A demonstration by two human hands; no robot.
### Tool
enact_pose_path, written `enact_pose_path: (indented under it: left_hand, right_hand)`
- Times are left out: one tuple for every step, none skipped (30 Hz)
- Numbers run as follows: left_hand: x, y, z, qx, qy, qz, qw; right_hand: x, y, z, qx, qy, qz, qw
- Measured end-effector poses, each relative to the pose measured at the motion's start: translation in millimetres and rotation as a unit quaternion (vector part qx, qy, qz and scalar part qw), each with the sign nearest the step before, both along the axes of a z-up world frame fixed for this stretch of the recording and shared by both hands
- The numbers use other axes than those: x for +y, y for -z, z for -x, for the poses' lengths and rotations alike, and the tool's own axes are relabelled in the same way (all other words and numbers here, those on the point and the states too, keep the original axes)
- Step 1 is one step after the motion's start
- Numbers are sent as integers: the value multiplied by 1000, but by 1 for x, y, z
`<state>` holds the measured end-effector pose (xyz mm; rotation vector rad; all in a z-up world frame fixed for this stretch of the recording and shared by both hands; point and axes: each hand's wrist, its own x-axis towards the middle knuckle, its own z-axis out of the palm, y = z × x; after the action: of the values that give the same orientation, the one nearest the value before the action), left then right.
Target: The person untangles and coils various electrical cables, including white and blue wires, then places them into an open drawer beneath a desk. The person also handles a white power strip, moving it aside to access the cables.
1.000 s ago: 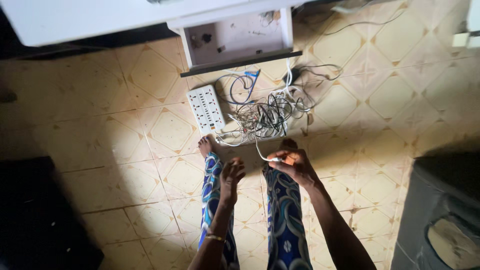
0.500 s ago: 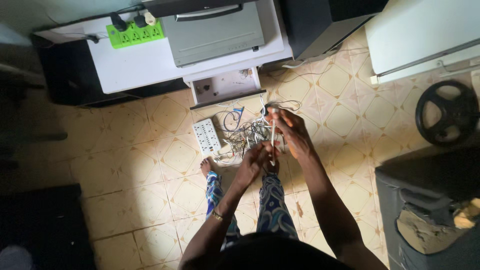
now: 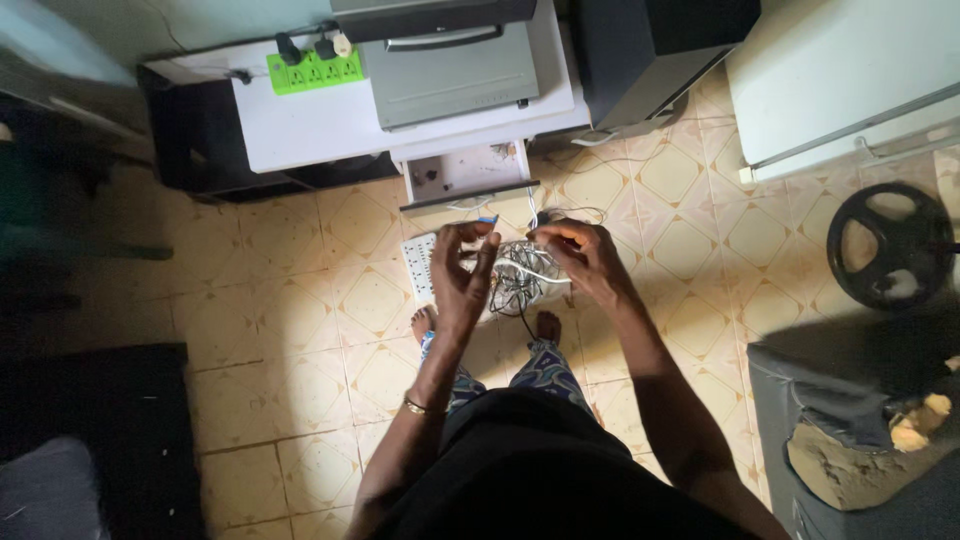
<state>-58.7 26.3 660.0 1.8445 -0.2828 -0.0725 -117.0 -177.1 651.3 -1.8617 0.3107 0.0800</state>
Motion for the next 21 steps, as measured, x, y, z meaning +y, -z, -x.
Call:
enact_pose_path:
  left_hand:
    - [10, -10, 0, -127, 6, -55, 990]
    - [16, -19, -3, -87, 72, -1, 994]
    - [19, -26, -9, -50, 140, 54, 987]
    - [20, -31, -12, -13, 208, 107, 972]
    - [21, -34, -10, 39, 276, 112, 954]
    - [21, -36, -7, 91, 343, 116, 928]
    - [20, -38, -9, 141, 408, 118, 894]
    - [20, -39, -6, 176, 406, 148, 885]
    - [21, -40, 1, 216, 405, 176, 871]
    - [18, -40, 6, 256, 403, 204, 855]
    - [15, -40, 10, 281, 390, 267, 835]
    - [10, -41, 14, 304, 375, 328, 812]
    - [5, -42, 15, 324, 357, 388, 786]
    - [2, -45, 12, 325, 362, 439, 755]
    - [-1, -47, 8, 326, 362, 490, 723]
    - [-3, -50, 5, 326, 361, 539, 688]
    - [-5, -52, 2, 311, 349, 548, 694]
    - [-8, -55, -1, 295, 337, 558, 699]
    - [-11, -57, -4, 279, 327, 566, 703]
    - [-16, -59, -7, 263, 312, 568, 715]
    - [-21, -61, -10, 247, 297, 570, 725]
  right_hand:
    - [-1, -12, 0, 5, -29, -2, 1000]
    - [-1, -24, 2, -15, -55, -25, 998]
    - [-3, -36, 3, -38, -79, -46, 995]
    - [-4, -46, 3, -61, -104, -66, 990]
    - [-5, -54, 4, -63, -111, -76, 989]
    - [-8, -62, 5, -64, -117, -86, 987]
    - [-11, -67, 3, -68, -123, -95, 986]
    - [-13, -70, 1, -72, -111, -106, 986]
    - [-17, -71, 3, -72, -96, -118, 986]
    - [-22, -69, 5, -73, -81, -130, 986]
    - [-24, -62, 6, -81, -69, -159, 981]
    - [-24, -53, 6, -89, -58, -188, 976]
    - [-24, -43, 3, -99, -49, -216, 970]
    - [-23, -31, 0, -130, -51, -207, 968]
    - [-20, -16, -3, -157, -54, -201, 965]
    - [-15, 0, -6, -185, -57, -194, 962]
    - [-7, 15, -9, -158, -41, -186, 969]
    - [4, 30, -10, -131, -25, -177, 975]
    - [15, 42, -9, -105, -7, -166, 980]
    - [26, 51, -6, -97, -28, -133, 986]
    - [38, 57, -1, -88, -49, -100, 990]
